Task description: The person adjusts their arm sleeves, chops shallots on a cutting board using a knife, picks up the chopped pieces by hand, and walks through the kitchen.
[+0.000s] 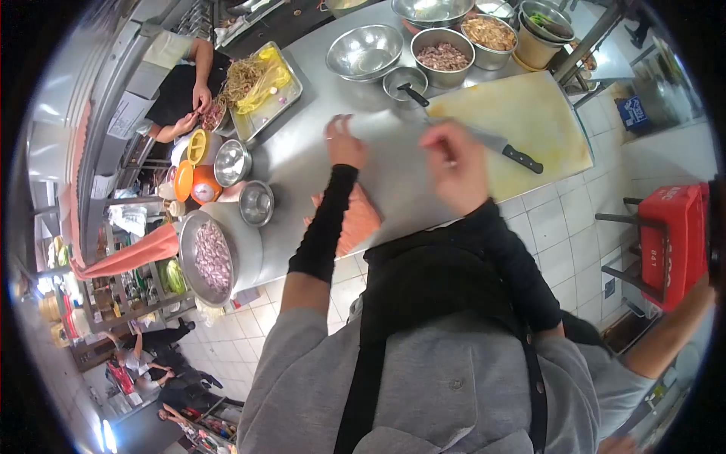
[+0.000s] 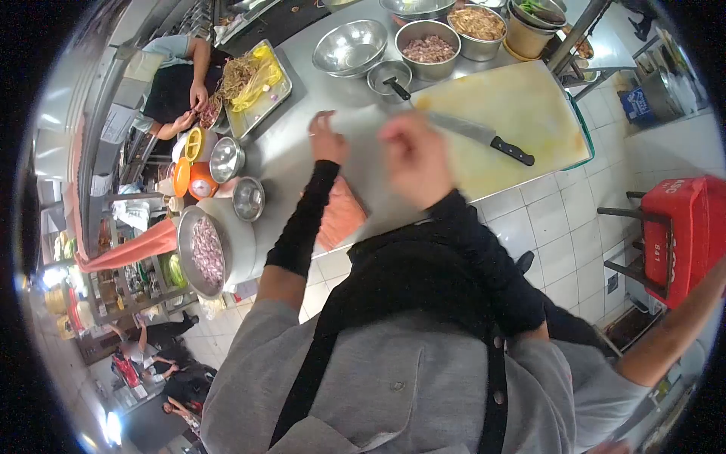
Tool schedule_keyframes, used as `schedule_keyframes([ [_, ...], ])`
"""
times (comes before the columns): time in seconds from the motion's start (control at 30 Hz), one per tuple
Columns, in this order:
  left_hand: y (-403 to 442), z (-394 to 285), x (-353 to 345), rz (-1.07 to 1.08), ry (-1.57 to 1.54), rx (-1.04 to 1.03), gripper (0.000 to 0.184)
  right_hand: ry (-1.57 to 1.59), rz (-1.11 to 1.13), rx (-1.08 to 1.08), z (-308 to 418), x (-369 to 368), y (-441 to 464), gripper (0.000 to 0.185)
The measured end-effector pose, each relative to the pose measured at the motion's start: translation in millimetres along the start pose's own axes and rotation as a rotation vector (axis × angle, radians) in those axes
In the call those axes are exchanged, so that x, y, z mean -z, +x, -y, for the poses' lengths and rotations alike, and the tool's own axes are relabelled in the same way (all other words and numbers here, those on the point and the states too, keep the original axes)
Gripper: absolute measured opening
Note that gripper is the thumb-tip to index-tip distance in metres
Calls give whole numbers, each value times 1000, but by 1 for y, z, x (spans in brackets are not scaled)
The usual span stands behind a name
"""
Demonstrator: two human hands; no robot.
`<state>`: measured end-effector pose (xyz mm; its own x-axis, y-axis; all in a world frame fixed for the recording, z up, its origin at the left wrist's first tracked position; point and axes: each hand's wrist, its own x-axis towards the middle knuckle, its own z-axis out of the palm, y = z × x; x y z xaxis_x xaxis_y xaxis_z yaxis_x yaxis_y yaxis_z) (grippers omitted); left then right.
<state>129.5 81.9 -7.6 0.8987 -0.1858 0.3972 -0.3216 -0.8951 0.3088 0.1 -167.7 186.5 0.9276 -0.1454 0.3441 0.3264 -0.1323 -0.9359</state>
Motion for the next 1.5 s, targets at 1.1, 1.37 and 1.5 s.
schedule_keyframes([
  [1.1, 182, 490, -101, 314, 294, 197, 73, -1247, -333, -827, -108, 107, -193, 55],
  [1.37, 177, 442, -103, 362, 27, 270, 48, -1860, -606, -673, 24, 158, -8, 58],
  [1.5, 171, 449, -109, 280, -14, 171, 35, -1893, -583, -844, 16, 226, -23, 51],
])
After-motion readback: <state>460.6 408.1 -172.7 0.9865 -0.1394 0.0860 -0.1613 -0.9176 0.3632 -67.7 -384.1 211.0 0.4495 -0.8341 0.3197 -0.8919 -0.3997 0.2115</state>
